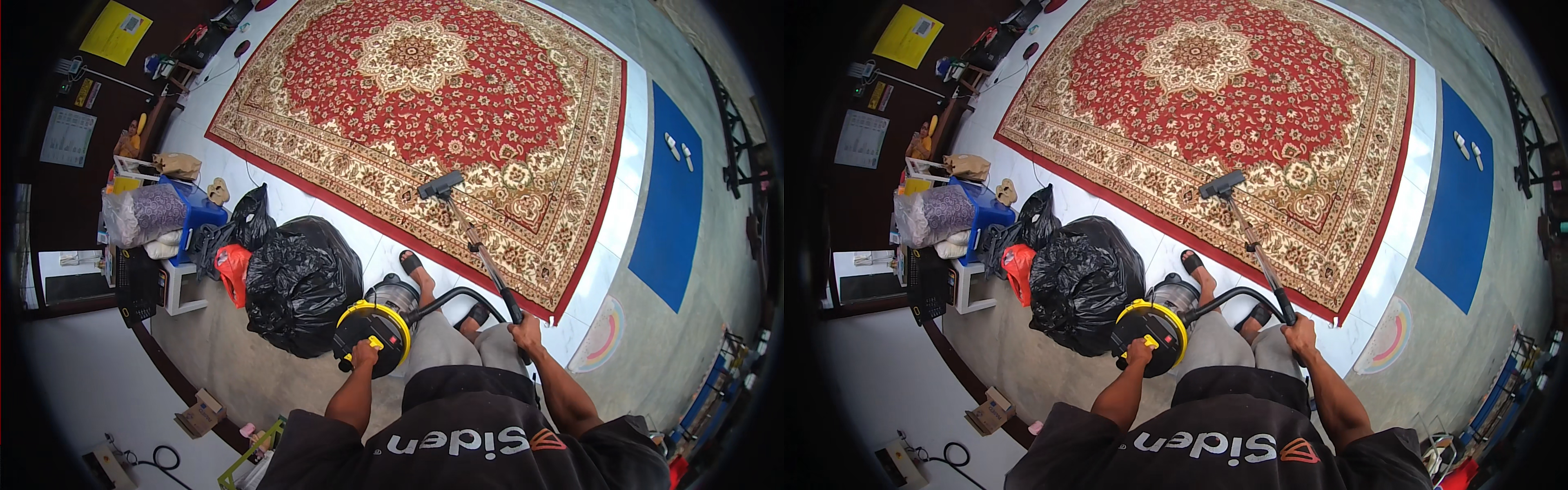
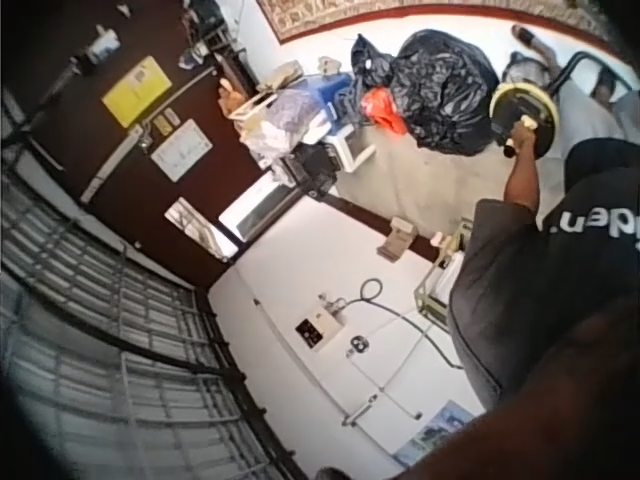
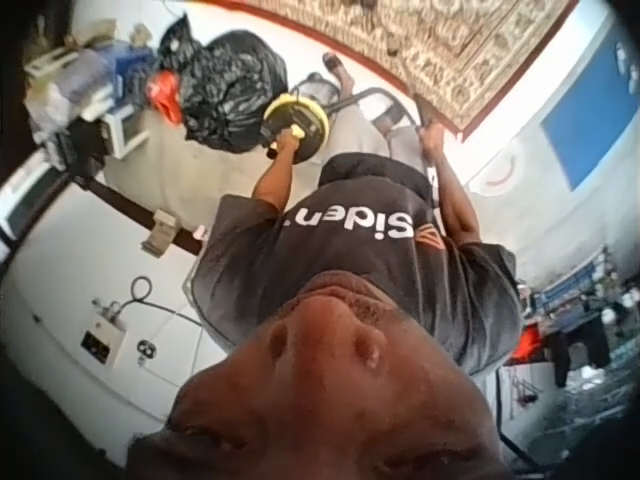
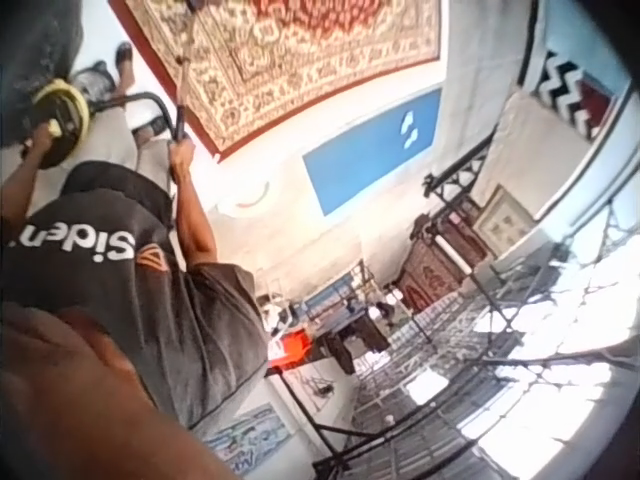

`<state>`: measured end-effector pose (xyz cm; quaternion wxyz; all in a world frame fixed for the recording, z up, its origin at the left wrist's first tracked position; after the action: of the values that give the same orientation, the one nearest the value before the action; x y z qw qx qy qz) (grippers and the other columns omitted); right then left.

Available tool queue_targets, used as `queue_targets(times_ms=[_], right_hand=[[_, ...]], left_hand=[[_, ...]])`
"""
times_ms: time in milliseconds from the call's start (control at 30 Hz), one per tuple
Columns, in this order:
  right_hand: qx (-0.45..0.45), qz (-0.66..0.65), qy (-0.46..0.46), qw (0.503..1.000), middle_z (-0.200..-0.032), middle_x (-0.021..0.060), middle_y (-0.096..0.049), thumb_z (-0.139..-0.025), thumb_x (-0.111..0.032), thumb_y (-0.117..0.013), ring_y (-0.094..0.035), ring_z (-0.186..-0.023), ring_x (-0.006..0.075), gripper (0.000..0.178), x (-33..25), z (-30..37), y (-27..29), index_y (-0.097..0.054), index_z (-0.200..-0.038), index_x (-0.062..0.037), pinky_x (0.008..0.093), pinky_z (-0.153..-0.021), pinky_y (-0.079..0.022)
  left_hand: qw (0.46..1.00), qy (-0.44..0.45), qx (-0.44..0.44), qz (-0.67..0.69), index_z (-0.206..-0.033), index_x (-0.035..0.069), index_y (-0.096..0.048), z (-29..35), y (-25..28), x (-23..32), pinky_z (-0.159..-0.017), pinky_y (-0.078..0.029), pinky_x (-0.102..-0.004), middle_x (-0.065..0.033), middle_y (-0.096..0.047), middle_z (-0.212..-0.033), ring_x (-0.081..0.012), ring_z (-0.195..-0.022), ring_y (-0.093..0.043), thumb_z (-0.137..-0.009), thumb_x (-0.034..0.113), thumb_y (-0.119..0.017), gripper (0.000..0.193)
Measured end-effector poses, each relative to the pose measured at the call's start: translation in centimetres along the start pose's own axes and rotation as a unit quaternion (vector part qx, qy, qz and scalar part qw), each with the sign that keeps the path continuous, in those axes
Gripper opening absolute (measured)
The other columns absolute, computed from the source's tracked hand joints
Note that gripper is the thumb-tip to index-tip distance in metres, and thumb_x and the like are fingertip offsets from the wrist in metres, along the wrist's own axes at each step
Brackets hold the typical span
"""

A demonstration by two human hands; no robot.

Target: Vacuuming a large ornate rug on a tiled floor.

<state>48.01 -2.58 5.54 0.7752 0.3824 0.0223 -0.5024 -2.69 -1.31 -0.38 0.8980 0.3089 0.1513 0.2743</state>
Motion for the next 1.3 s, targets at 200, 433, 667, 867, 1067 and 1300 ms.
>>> queue_targets(times_ms=[200,433,667,867,1067,1300], right_hand=[[0.023,-0.038,-0.007,0.999,-0.066,0.0191,-0.066,-0.071,-0.017,-0.068,-0.067,-0.058,0.0271,0.037,-3.6,-0.2,-1.3,-0.065,-0.098,0.0081,0.0399,-0.06,-0.054],[-0.011,-0.012,0.016,1.0,-0.061,0.0165,-0.062,-0.071,-0.015,-0.066,-0.063,-0.053,0.0244,0.028,-9.9,-4.1,-2.4,-0.062,-0.089,0.0065,0.0398,-0.055,-0.051],[-0.032,0.056,0.069,0.996,-0.073,0.0251,-0.068,-0.072,-0.023,-0.064,-0.071,-0.071,0.036,0.033,-34.2,-25.5,-4.8,-0.068,-0.084,0.0076,0.044,-0.067,-0.055],[-0.05,0.032,0.045,0.997,-0.07,0.0178,-0.069,-0.077,-0.017,-0.061,-0.071,-0.067,0.0287,0.026,-47.5,-31.2,-2.5,-0.068,-0.08,0.0079,0.0413,-0.062,-0.055],[-0.024,0.094,0.014,0.995,-0.07,0.0261,-0.067,-0.071,-0.02,-0.064,-0.071,-0.068,0.0356,0.033,-27.9,-14.8,-5.1,-0.067,-0.08,0.0112,0.0429,-0.064,-0.056],[-0.032,0.032,0.0,0.999,-0.066,0.0225,-0.066,-0.074,-0.018,-0.065,-0.069,-0.062,0.0295,0.029,-35.2,-21.7,-7.6,-0.065,-0.073,0.0109,0.041,-0.055,-0.053]], left_hand=[[0.995,-0.056,0.051,-0.069,-0.117,0.018,-0.069,1.2,0.4,0.8,-0.098,-0.038,-0.062,-0.0083,-0.071,-0.113,-0.0314,-0.114,-0.063,-0.087,0.03,-0.072,0.032],[0.995,-0.077,0.057,0.006,-0.101,0.008,-0.073,0.1,0.8,-0.5,-0.082,-0.052,-0.0484,-0.0158,-0.073,-0.096,-0.0354,-0.095,-0.069,-0.08,0.026,-0.08,0.029],[0.997,-0.064,0.003,0.048,-0.106,0.007,-0.071,0.1,1.3,-1.5,-0.084,-0.053,-0.0491,-0.0176,-0.071,-0.098,-0.0399,-0.097,-0.068,-0.083,0.026,-0.077,0.03],[0.998,-0.057,-0.022,0.032,-0.116,0.009,-0.067,-1.7,2.3,-0.1,-0.091,-0.051,-0.0501,-0.0172,-0.069,-0.112,-0.0397,-0.108,-0.064,-0.087,0.032,-0.072,0.037],[0.993,-0.008,0.009,0.121,-0.115,0.005,-0.068,-2.5,5.3,1.3,-0.094,-0.05,-0.0497,-0.0188,-0.068,-0.114,-0.0404,-0.112,-0.062,-0.088,0.03,-0.072,0.037],[0.991,0.014,0.016,0.132,-0.112,0.003,-0.068,-3.6,2.9,-2.3,-0.093,-0.05,-0.0501,-0.02,-0.069,-0.113,-0.0421,-0.109,-0.063,-0.087,0.029,-0.073,0.037]])
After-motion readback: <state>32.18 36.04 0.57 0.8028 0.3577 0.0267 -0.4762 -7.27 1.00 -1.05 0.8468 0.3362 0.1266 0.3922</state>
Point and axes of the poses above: each hand's wrist, its own z-axis away from the middle knuckle, its own y-axis out of the back of the hand, x = y × z, the point moved 4 cm from there along -z, towards the middle knuckle
